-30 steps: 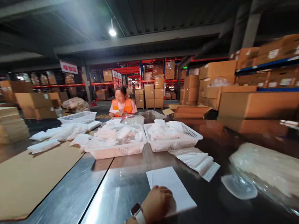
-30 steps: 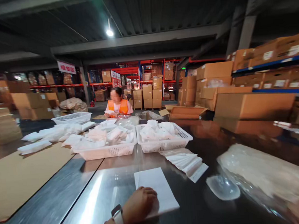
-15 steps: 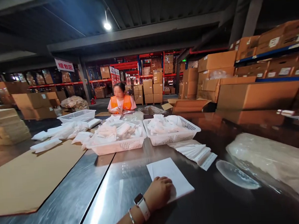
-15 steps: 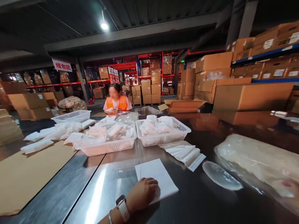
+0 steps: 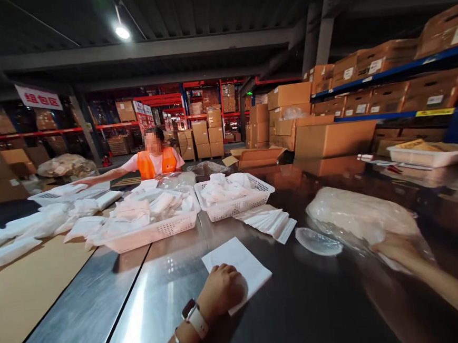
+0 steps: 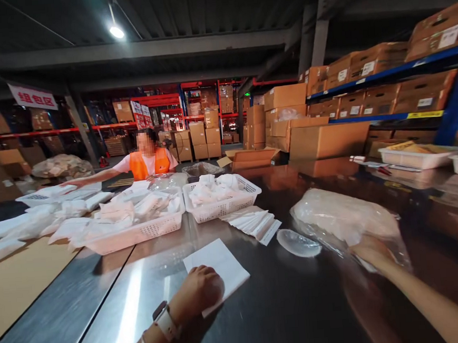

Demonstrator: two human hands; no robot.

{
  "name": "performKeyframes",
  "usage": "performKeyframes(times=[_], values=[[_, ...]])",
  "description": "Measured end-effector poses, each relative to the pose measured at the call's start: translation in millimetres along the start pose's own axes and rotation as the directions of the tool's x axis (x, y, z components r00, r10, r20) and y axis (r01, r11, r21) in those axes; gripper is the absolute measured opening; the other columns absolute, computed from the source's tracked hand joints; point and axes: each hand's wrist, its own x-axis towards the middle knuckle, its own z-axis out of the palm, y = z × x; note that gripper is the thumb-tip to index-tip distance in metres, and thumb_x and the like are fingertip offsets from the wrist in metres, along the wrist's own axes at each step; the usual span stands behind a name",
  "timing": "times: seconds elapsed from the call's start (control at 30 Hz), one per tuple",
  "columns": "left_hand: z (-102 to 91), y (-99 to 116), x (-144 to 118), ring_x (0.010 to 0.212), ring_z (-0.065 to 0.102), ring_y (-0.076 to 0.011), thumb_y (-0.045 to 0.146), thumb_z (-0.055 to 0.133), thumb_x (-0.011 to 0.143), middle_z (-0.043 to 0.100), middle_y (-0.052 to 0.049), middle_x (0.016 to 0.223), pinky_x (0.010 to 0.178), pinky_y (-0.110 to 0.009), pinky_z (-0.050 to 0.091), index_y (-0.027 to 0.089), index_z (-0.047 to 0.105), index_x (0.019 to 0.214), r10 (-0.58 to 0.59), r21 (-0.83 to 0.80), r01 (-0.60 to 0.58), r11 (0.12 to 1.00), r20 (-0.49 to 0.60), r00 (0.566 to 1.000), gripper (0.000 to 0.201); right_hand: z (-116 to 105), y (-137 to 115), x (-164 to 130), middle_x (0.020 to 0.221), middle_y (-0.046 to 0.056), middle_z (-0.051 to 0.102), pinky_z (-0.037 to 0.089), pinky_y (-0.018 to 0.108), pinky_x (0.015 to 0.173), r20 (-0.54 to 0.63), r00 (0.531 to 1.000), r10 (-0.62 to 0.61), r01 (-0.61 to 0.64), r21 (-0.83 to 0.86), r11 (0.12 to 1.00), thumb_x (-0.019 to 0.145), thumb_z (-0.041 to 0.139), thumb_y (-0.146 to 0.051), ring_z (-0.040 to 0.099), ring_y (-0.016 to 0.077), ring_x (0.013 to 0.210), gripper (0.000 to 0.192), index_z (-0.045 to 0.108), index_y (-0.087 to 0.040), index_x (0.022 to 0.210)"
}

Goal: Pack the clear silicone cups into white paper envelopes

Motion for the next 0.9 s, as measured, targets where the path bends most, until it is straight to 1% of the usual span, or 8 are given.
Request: performKeyframes(times=[0.1, 0.2, 0.27, 0.33, 0.47, 0.7, 0.8, 0.9], values=[[1.8, 0.6, 0.5, 0.097, 0.058, -0.022, 0.017, 0.052, 0.084, 0.066, -0.006, 0.103, 0.086, -0.035, 0.043, 0.02, 0.064, 0.096, -0.036, 0.042, 0.035, 0.998, 0.027, 0.999, 0.017, 2.9, -22.0, -8.9, 0.073, 0.017, 0.065, 0.042, 0.034, 0.058, 0.014, 0.987, -0.161, 0.161, -0.05, 0.986, 0.075, 0.074, -0.034, 0.064, 0.0266, 0.066, 0.022, 0.063, -0.017, 0.067], [-3.0, 7.9, -0.4, 0.098, 0.059, -0.0217, 0.013, 0.043, 0.088, 0.067, -0.008, 0.103, 0.086, -0.034, 0.043, 0.018, 0.064, 0.095, -0.053, 0.069, 0.05, 0.996, 0.032, 0.998, 0.023, 23.5, -55.2, -30.2, 0.101, 0.019, 0.066, 0.044, 0.039, 0.066, -0.012, 0.861, -0.508, 0.497, -0.185, 0.848, 0.091, 0.049, -0.041, 0.065, 0.032, 0.088, 0.03, 0.065, -0.019, 0.104], [-8.9, 14.9, -2.9, 0.101, 0.058, -0.022, 0.015, 0.042, 0.09, 0.066, -0.009, 0.109, 0.089, -0.035, 0.042, 0.017, 0.064, 0.098, -0.061, 0.071, 0.061, 0.996, -0.002, 0.998, 0.023, 48.5, -73.7, -45.7, 0.109, 0.013, 0.066, 0.046, 0.036, 0.073, 0.067, 0.755, -0.653, 0.653, -0.169, 0.738, 0.09, 0.044, -0.029, 0.065, 0.0271, 0.093, 0.027, 0.067, -0.023, 0.102], [-14.1, 21.9, -6.3, 0.102, 0.059, -0.0234, 0.023, 0.049, 0.09, 0.065, -0.009, 0.111, 0.09, -0.037, 0.043, 0.017, 0.065, 0.099, -0.059, 0.057, 0.059, 0.997, -0.01, 0.998, 0.019, 75.8, -85.2, -58.3, 0.108, 0.009, 0.068, 0.048, 0.035, 0.082, 0.131, 0.712, -0.69, 0.702, -0.105, 0.705, 0.084, 0.05, -0.026, 0.064, 0.0257, 0.097, 0.021, 0.068, -0.023, 0.094], [-16.1, 28.9, -9.5, 0.095, 0.062, -0.028, 0.04, 0.068, 0.078, 0.069, -0.011, 0.099, 0.087, -0.039, 0.045, 0.016, 0.068, 0.091, -0.07, 0.032, 0.068, 0.997, 0.063, 0.996, 0.028, 109.5, -89.8, -66.9, 0.112, 0.016, 0.066, 0.045, 0.053, 0.091, 0.126, 0.724, -0.678, 0.688, -0.062, 0.723, 0.077, 0.056, -0.03, 0.058, 0.0381, 0.11, 0.026, 0.066, -0.018, 0.098], [-22.3, 11.1, -1.2, 0.082, 0.064, -0.0187, 0.013, 0.04, 0.089, 0.07, -0.01, 0.088, 0.072, -0.028, 0.044, 0.014, 0.067, 0.101, -0.305, -0.09, 0.307, 0.948, 0.03, 0.952, 0.03, 99.1, -116.5, -58.3, 0.057, 0.011, 0.061, 0.048, 0.045, 0.063, 0.069, 0.775, -0.628, 0.628, 0.023, 0.778, 0.072, 0.047, -0.018, 0.063, 0.0327, 0.059, 0.015, 0.062, -0.019, 0.071], [-30.1, 6.1, -0.7, 0.067, 0.056, -0.0134, 0.014, 0.041, 0.088, 0.068, -0.006, 0.075, 0.063, -0.024, 0.038, 0.013, 0.067, 0.08, -0.273, -0.154, 0.276, 0.949, 0.039, 0.961, 0.027, 94.5, -148.0, -75.1, 0.063, 0.009, 0.064, 0.049, 0.042, 0.064, -0.056, 0.804, -0.592, 0.589, 0.204, 0.782, 0.073, 0.05, -0.029, 0.063, 0.0289, 0.061, 0.012, 0.06, -0.021, 0.073], [-32.7, 7.9, -1.8, 0.056, 0.047, -0.0113, 0.015, 0.044, 0.086, 0.062, -0.003, 0.062, 0.056, -0.025, 0.034, 0.013, 0.065, 0.068, -0.256, -0.159, 0.265, 0.951, 0.073, 0.964, 0.028, 98.3, -175.0, -104.8, 0.08, 0.011, 0.069, 0.053, 0.04, 0.068, -0.183, 0.835, -0.519, 0.533, 0.501, 0.682, 0.076, 0.046, -0.043, 0.067, 0.0269, 0.073, 0.03, 0.059, -0.019, 0.089]])
